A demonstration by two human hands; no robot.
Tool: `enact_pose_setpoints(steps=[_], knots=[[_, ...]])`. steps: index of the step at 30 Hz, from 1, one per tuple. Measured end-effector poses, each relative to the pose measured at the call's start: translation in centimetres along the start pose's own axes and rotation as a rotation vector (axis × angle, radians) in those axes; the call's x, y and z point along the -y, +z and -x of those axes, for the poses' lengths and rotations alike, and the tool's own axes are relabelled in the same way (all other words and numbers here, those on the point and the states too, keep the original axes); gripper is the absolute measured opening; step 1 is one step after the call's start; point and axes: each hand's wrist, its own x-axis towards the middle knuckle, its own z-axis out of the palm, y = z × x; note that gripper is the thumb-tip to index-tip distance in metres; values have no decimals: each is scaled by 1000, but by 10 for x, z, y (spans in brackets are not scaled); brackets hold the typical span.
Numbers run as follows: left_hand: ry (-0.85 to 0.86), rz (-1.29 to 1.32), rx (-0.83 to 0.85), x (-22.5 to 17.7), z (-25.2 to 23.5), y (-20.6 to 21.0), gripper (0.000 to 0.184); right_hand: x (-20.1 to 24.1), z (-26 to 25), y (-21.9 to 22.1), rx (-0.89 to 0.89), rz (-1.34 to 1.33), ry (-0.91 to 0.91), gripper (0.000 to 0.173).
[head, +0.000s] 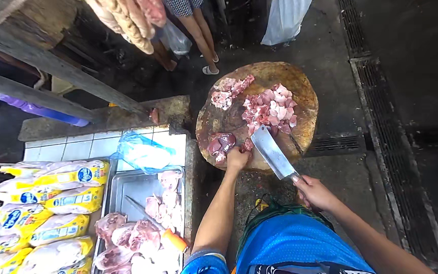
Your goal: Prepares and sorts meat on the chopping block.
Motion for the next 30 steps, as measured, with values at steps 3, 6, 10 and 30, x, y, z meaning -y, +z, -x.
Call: enact_pose_setpoints(steps=[3,6,10,30], knots=[[-179,294,126,-7,10,7,46,2,-6,-1,14,-4,-7,46],[-201,-4,94,-3,28,-13,47,5,-9,-4,51,-10,-4,47],[126,-297,-418,12,23,-5,34,2,-15,-4,98,-64,17,48],[513,-561,-397,56,-39,49,72,-9,-43,31,52,119,63,55]])
